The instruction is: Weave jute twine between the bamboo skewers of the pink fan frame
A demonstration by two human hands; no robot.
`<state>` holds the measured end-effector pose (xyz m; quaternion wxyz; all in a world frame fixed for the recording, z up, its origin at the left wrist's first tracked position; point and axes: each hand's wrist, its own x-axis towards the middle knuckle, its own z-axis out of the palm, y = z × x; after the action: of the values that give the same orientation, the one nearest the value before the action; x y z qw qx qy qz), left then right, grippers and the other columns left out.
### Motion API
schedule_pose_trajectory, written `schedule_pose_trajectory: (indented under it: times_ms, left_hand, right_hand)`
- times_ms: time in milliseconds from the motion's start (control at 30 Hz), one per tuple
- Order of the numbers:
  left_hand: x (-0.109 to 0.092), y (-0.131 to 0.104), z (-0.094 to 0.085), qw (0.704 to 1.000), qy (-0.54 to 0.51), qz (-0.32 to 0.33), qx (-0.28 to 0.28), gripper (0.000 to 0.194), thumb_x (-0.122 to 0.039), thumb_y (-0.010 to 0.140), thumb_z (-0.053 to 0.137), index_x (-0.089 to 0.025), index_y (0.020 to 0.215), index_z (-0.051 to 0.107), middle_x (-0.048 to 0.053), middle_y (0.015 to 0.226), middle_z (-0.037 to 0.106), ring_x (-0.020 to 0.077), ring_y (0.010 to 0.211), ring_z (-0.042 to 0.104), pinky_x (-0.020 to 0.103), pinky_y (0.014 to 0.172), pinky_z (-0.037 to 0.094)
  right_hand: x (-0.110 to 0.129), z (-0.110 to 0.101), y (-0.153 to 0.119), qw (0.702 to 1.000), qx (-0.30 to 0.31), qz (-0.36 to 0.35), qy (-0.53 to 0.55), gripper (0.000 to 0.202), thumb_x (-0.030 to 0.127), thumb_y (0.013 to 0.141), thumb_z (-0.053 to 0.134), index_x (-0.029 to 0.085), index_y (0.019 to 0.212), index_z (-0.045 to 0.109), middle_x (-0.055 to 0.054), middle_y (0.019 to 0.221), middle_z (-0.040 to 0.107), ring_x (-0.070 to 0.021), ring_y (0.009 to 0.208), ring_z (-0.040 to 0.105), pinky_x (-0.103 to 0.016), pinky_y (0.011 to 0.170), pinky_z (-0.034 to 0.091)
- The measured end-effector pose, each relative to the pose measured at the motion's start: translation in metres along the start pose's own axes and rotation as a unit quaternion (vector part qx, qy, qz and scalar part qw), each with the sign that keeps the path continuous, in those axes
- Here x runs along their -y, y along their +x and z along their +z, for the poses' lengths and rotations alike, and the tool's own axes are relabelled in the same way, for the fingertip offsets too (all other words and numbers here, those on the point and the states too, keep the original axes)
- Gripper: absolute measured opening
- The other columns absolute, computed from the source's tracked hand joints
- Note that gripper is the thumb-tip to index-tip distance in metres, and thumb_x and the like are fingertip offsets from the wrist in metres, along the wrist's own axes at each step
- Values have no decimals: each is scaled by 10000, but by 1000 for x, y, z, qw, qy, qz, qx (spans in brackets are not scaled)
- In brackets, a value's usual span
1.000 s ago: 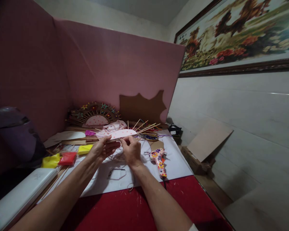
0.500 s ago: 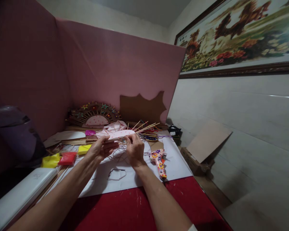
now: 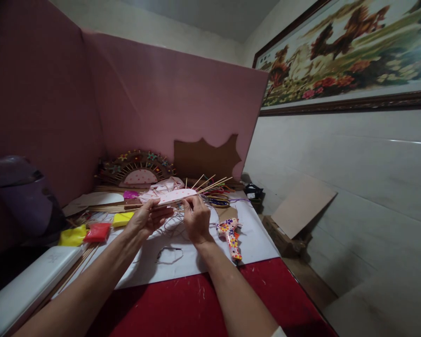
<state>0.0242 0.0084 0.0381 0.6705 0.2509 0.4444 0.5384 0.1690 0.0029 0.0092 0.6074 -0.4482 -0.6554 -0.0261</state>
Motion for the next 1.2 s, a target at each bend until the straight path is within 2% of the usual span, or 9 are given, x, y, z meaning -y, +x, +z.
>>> schedule_pose_trajectory:
  times_ms: [167,300,400,533,733,967,1200]
  left_hand:
    - [-1,-1,0,1000,0,-2,2,197,-218,796,493,-62,776,611,133,558,678,203,519,663,197,352,440]
    - [-2,0,0,1000,-1,3,6,191,-214,801,491,-62,790,607,132,560,680,204,515,663,195,343,435]
    - [-3,1,0,1000,-11,-1,2,194,-216,803,493,-59,779,605,123,535,672,194,493,655,188,324,419]
    - [-4,1,0,1000,-12,-5,2,203,-223,799,504,-53,780,613,124,535,673,190,484,651,187,312,408]
    - [-4,2,-1,1000,-19,-13,10,220,-215,806,485,-44,780,622,130,548,677,188,490,652,180,298,387]
    - [-5,5,-2,1000,-8,-24,6,211,-223,795,492,-58,760,620,138,555,677,209,511,661,186,300,385]
    - [-4,8,-5,1000,19,1,-6,200,-237,766,532,-58,773,622,145,564,680,215,509,661,192,317,389]
  right_hand:
    - [-1,0,0,999,-11,-29,-38,167,271,873,469,177,768,557,-42,735,594,-161,694,540,-270,661,400]
    - [-1,-1,1,999,-31,-19,-40,177,293,866,482,171,762,559,-43,727,600,-160,679,544,-268,648,403]
    - [0,-3,3,998,-50,26,-27,178,303,850,496,171,749,559,-31,696,601,-156,648,540,-268,640,398]
    - [-2,-2,7,989,-63,126,36,202,357,805,542,173,720,545,1,620,567,-133,565,496,-252,581,385]
    - [-12,3,14,950,-44,241,192,307,449,691,634,169,640,518,37,539,475,-93,483,389,-220,468,321]
    - [-11,-3,21,920,-39,289,263,304,406,586,710,177,589,509,64,475,442,-70,431,354,-206,413,272]
    - [-10,-12,27,842,3,395,367,476,475,495,781,196,713,462,125,395,349,-26,313,210,-177,303,116]
